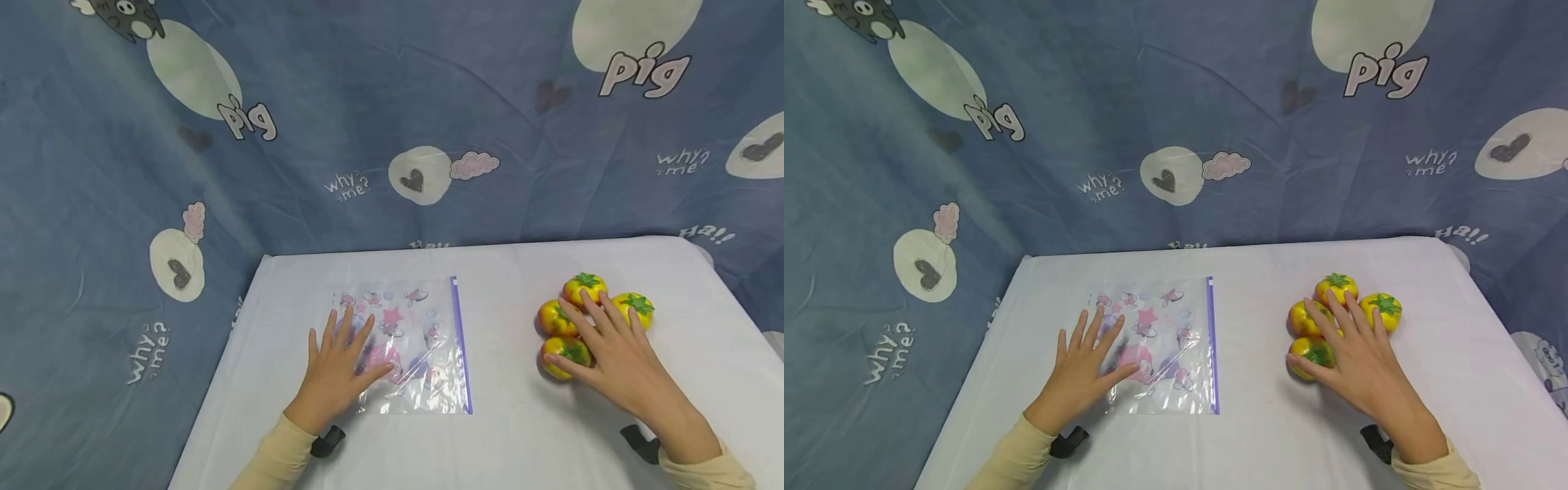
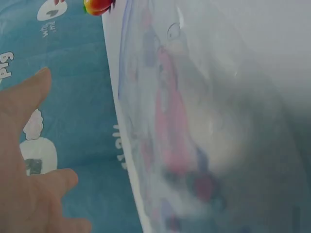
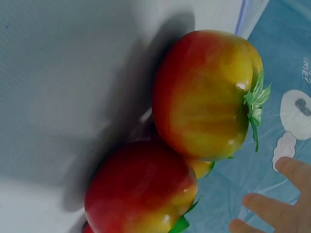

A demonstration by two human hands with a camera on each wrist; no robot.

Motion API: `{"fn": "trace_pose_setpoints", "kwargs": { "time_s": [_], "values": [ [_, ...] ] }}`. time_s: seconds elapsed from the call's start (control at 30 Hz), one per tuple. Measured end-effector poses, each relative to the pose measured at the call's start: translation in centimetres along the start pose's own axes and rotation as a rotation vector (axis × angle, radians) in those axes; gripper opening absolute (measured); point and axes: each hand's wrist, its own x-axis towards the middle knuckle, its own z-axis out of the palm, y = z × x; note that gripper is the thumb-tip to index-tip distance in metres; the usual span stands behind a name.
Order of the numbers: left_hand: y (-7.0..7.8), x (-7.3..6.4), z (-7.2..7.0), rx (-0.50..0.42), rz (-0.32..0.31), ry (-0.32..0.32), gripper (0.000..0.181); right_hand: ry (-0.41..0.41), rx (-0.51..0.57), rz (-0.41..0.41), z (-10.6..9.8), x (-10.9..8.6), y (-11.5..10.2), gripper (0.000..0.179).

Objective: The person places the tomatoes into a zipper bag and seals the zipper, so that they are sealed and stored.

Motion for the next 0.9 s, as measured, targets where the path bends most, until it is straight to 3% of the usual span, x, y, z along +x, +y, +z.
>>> {"fn": "trace_pose_setpoints", "kwargs": {
  "time_s": [0.23, 0.4, 0.53, 0.9],
  "values": [
    [0.2, 0.2, 1.6, -0.063, 0.005, -0.040, 0.091, 0.038, 0.000, -0.042, 0.3, 0.1, -0.3, 0.092],
    [0.5, 0.2, 2.6, -0.152, 0.008, -0.114, 0.092, 0.067, 0.004, -0.081, 0.3, 0.2, -0.3, 0.082],
    [0.8, 0.3, 3.3, -0.209, 0.015, -0.128, 0.091, 0.077, 0.022, -0.110, 0.3, 0.3, -0.4, 0.077],
    [0.2, 0.3, 5.0, -0.224, 0.011, -0.151, 0.077, 0.061, 0.046, -0.127, 0.5, 0.2, -0.5, 0.079]
  ]
}}
